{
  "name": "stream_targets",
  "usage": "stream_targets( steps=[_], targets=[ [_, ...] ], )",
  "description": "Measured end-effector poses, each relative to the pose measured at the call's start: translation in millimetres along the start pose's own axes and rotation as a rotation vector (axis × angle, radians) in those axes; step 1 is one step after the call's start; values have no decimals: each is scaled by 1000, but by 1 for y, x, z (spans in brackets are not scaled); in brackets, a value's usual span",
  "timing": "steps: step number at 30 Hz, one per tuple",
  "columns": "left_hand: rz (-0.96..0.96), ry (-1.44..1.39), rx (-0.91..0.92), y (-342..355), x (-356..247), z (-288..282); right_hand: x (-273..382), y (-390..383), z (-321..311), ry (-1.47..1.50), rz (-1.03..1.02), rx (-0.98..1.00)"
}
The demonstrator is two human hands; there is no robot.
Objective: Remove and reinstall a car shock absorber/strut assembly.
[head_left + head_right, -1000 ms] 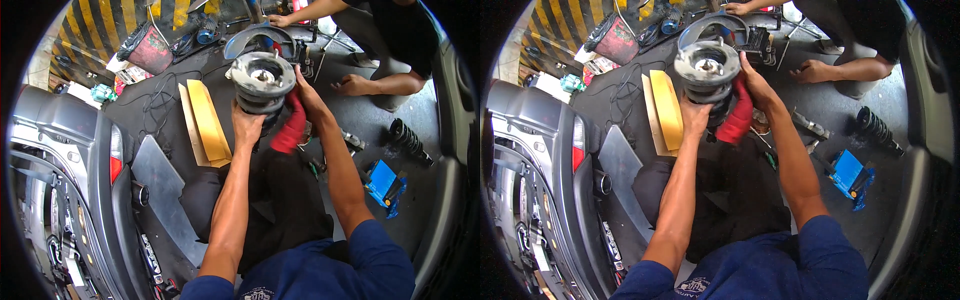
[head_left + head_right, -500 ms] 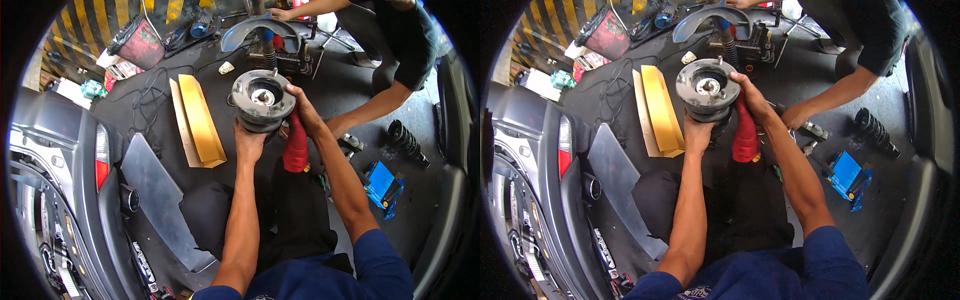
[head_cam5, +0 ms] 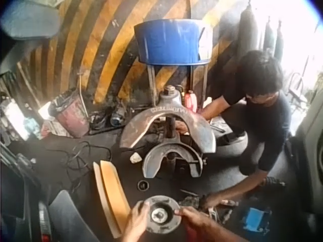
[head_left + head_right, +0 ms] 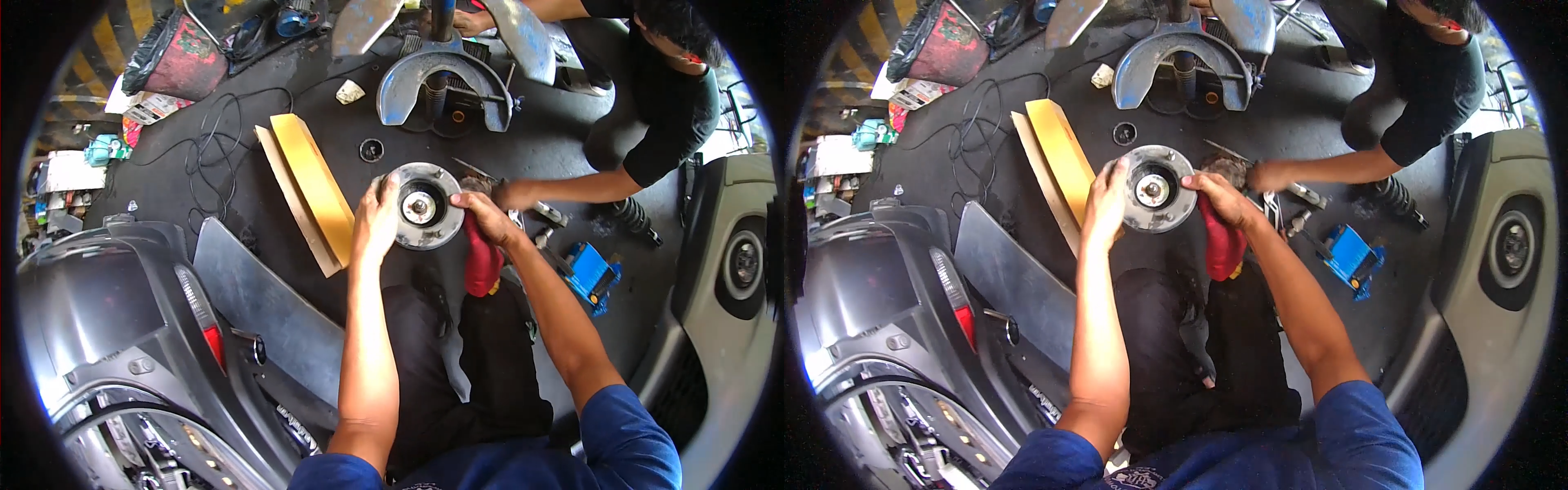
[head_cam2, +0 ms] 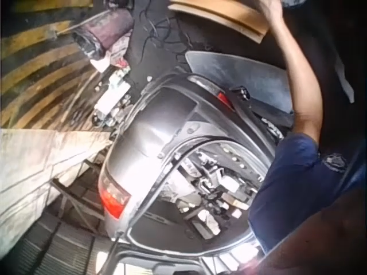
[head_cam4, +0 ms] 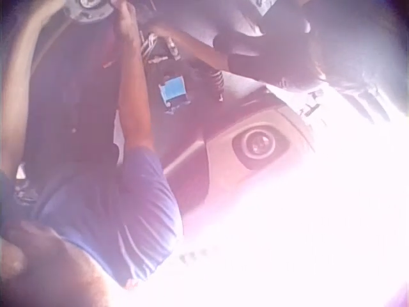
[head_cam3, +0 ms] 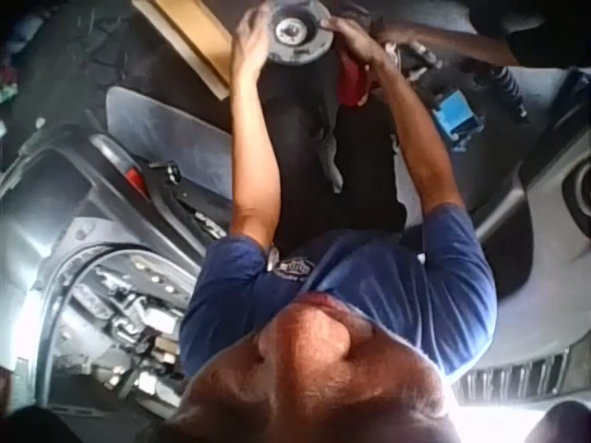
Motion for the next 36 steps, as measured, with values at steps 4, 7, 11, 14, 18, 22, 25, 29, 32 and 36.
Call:
stream_targets(
  steps=[4,7,11,14,18,22,25,29,32,36],
  targets=[
    [13,99,-193,-46,-15,7,1,-45,8,-68,73,-264],
    [-141,47,-194,-85,26,1,2,-69,40,-225,210,-311],
    [-326,-148,-164,-138,66,-3,-1,-88,76,-156,317,-240],
    [-410,-167,-165,-158,66,-3,-6,-105,82,-437,527,-173],
    [-368,-214,-311,-178,60,-1,-11,-115,86,-619,459,-184],
    [-506,-80,-442,-205,95,-19,-7,-107,113,-683,570,-88],
    [-449,-255,-306,-179,81,10,-34,-111,71,-748,410,-127],
    [-413,-216,-383,-192,94,-17,-13,-102,110,-642,426,-101],
    [-389,-314,-356,-183,72,5,-13,-104,85,-684,469,-110],
    [-292,-330,-397,-179,70,2,-6,-100,84,-683,342,-137]
  ],
)
Point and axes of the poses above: each hand's wrist, its own y-axis towards the middle knuckle, its own z-axis out of the palm, x = y × z, the point moved 8 cm from there along y, towards the middle knuckle
